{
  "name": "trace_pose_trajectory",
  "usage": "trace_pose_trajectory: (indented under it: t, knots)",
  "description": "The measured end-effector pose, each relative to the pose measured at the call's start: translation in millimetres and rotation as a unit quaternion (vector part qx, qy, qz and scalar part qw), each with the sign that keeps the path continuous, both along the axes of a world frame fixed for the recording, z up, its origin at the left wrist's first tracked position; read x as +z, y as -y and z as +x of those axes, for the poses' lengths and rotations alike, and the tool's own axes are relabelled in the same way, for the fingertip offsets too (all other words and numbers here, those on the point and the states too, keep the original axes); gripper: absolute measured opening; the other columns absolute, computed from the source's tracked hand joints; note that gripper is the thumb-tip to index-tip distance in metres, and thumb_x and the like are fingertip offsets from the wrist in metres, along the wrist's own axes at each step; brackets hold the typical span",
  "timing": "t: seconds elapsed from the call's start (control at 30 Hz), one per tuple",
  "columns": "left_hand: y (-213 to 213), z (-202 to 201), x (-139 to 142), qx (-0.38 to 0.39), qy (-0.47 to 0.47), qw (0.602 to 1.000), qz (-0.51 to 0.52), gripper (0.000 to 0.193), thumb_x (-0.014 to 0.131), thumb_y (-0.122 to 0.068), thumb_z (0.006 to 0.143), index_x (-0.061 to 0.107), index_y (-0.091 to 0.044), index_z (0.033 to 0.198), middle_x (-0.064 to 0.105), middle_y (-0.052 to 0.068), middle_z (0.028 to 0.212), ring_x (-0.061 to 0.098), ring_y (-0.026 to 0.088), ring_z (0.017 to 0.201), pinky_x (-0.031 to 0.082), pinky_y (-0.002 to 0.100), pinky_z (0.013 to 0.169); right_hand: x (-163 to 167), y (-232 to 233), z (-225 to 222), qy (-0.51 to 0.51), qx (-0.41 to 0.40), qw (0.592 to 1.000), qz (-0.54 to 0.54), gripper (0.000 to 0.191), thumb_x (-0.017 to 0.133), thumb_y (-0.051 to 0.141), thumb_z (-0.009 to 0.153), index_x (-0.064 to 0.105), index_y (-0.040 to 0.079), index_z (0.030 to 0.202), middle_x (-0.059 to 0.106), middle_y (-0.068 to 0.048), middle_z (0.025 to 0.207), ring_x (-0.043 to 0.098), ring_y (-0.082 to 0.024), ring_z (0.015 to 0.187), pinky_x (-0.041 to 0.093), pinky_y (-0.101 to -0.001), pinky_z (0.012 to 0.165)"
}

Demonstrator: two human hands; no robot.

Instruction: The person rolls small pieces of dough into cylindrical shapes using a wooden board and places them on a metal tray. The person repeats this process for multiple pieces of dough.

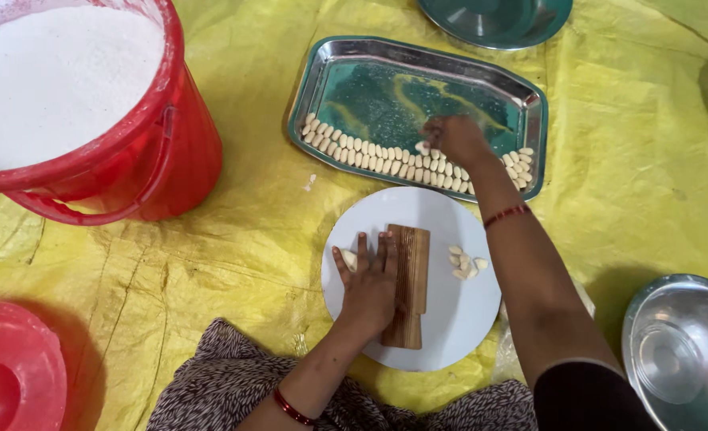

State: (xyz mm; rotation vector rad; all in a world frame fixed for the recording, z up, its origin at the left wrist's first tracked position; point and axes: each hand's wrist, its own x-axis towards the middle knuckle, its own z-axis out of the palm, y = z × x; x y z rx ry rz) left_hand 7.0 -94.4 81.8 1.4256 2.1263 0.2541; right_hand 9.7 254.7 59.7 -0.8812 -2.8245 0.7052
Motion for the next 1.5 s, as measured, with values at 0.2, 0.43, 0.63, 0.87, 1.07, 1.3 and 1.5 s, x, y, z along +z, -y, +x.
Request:
trace_pose_trajectory:
  t: [0.2,0.43,0.63,0.87,1.07,1.3,1.5]
  knots:
    - [2,0,0,-0.017,-0.029,0.999,0.008,0.111,0.071,-0.002,0.078,-0.004,0.000,0.161,0.011,0.017,0.170,-0.005,0.044,0.155,-0.014,0.076,0.110,-3,-13,-32,0.113,0.015,0.993,0.022,0.023,0.066,0.002,0.091,0.083,0.014,0.099,0.078,-0.008,0.103,0.075,-0.022,0.094,0.059,-0.0385,0.086]
    - [1,-1,11,0.007,0.041,0.999,0.001,0.113,0.077,-0.016,0.080,-0.004,-0.003,0.158,0.010,0.016,0.168,-0.006,0.042,0.156,-0.015,0.076,0.113,-7,-9,-40,0.131,0.046,0.990,0.037,0.026,0.063,0.002,0.092,0.083,0.017,0.098,0.079,-0.007,0.103,0.075,-0.022,0.097,0.059,-0.0380,0.088]
    - [2,2,3,-0.010,-0.017,1.000,0.011,0.112,0.074,-0.005,0.078,-0.001,0.000,0.161,0.013,0.017,0.169,-0.003,0.044,0.155,-0.013,0.077,0.111,-4,1,-41,0.152,-0.007,0.988,0.036,0.024,0.063,0.005,0.093,0.083,0.018,0.098,0.077,-0.006,0.108,0.073,-0.025,0.100,0.057,-0.0401,0.089]
    - [2,2,4,0.014,0.042,0.999,0.021,0.110,0.072,-0.006,0.076,-0.002,-0.002,0.158,0.013,0.017,0.167,-0.002,0.043,0.155,-0.014,0.076,0.114,-18,-1,-35,0.134,0.042,0.985,0.103,0.027,0.060,-0.002,0.095,0.080,0.015,0.100,0.074,-0.008,0.119,0.071,-0.027,0.107,0.057,-0.0397,0.095]
    - [2,3,6,0.006,0.028,1.000,0.011,0.109,0.073,-0.009,0.080,-0.001,-0.001,0.159,0.012,0.018,0.168,-0.002,0.044,0.155,-0.015,0.074,0.114,-26,-6,-29,0.120,0.114,0.962,0.217,0.033,0.064,-0.005,0.089,0.080,0.020,0.102,0.069,-0.005,0.126,0.066,-0.026,0.115,0.053,-0.0368,0.101]
    - [1,3,4,-0.007,-0.001,1.000,0.010,0.107,0.072,-0.008,0.082,-0.002,0.000,0.159,0.012,0.020,0.168,-0.004,0.045,0.155,-0.016,0.075,0.111,-15,1,-29,0.180,0.116,0.960,0.182,0.026,0.064,0.002,0.094,0.079,0.021,0.101,0.071,0.001,0.124,0.067,-0.023,0.117,0.055,-0.0367,0.099]
    - [2,2,8,0.002,0.016,1.000,0.022,0.111,0.076,-0.012,0.081,-0.001,-0.001,0.160,0.014,0.019,0.168,-0.003,0.044,0.155,-0.015,0.075,0.112,0,11,-22,0.086,0.086,0.984,0.130,0.045,0.056,-0.012,0.082,0.080,0.020,0.102,0.070,-0.002,0.125,0.066,-0.026,0.111,0.056,-0.0374,0.092]
